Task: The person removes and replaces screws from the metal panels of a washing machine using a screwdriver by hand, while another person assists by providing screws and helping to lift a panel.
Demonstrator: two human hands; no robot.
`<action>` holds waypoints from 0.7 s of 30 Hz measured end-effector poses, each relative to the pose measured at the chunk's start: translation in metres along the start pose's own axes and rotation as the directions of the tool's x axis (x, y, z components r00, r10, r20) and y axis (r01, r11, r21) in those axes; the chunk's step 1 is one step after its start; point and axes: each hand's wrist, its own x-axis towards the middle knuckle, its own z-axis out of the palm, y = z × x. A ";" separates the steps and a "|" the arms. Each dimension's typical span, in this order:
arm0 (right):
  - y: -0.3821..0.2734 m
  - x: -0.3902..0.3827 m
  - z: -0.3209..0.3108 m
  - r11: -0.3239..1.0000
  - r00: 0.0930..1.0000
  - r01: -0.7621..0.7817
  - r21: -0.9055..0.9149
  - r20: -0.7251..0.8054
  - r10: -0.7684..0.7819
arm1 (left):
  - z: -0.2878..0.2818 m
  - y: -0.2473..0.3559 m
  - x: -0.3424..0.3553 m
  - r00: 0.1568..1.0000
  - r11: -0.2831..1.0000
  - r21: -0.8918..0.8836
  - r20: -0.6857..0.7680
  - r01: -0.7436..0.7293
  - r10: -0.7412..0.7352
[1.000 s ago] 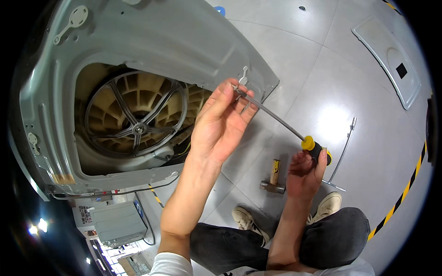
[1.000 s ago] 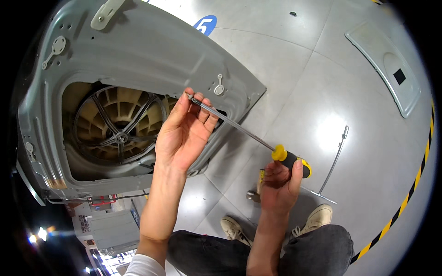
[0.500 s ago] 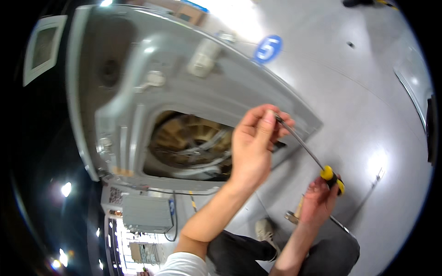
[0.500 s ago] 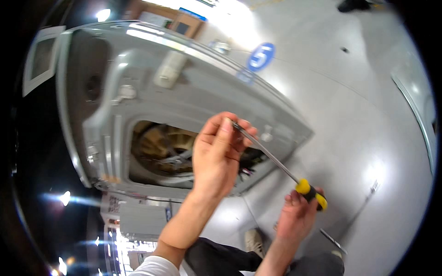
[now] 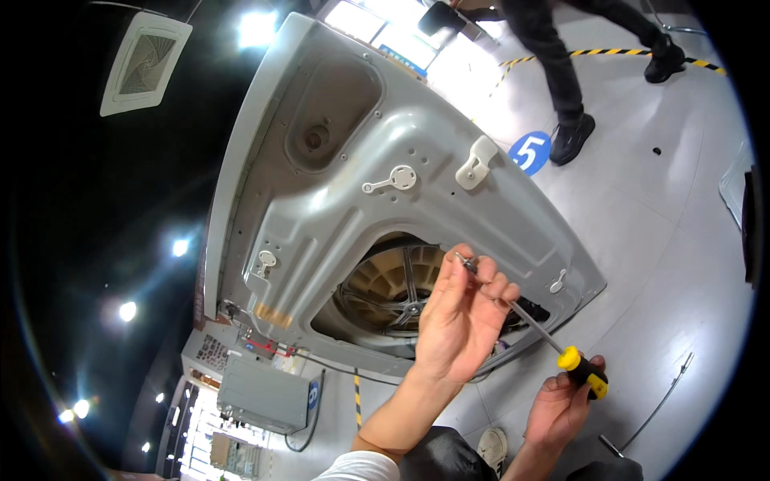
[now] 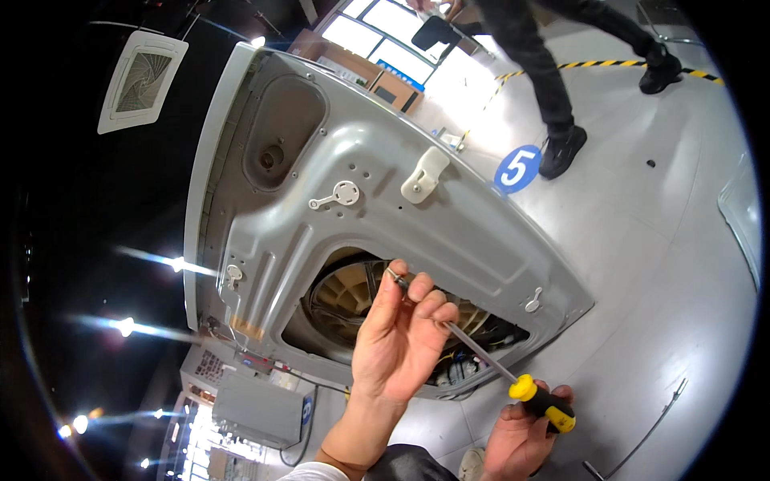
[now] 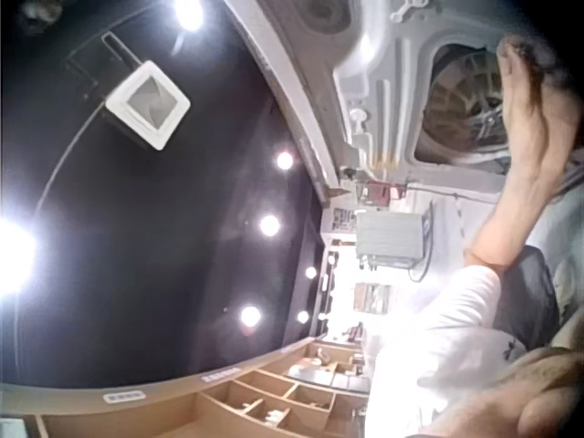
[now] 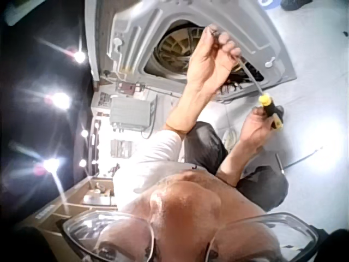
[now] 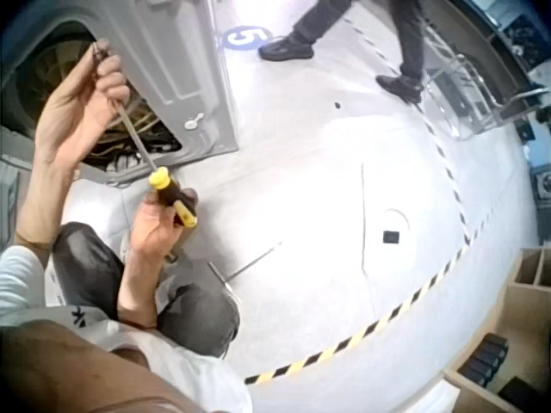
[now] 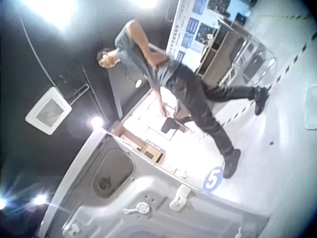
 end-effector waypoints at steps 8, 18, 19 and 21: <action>-0.014 -0.009 0.018 0.993 0.990 -0.079 -0.090 0.114 0.089 | 0.004 0.030 -0.011 0.996 0.995 -0.087 0.064 -0.051 0.057; -0.001 -0.017 0.008 0.908 0.933 -0.087 -0.411 0.286 0.219 | 0.005 0.060 -0.043 0.967 0.980 -0.003 0.164 -0.199 0.197; 0.000 -0.018 0.009 0.907 0.927 -0.093 -0.411 0.296 0.229 | 0.005 0.059 -0.045 0.964 0.980 -0.016 0.180 -0.196 0.196; 0.000 -0.018 0.010 0.903 0.916 -0.097 -0.419 0.317 0.245 | 0.006 0.060 -0.044 0.954 0.982 -0.046 0.235 -0.182 0.188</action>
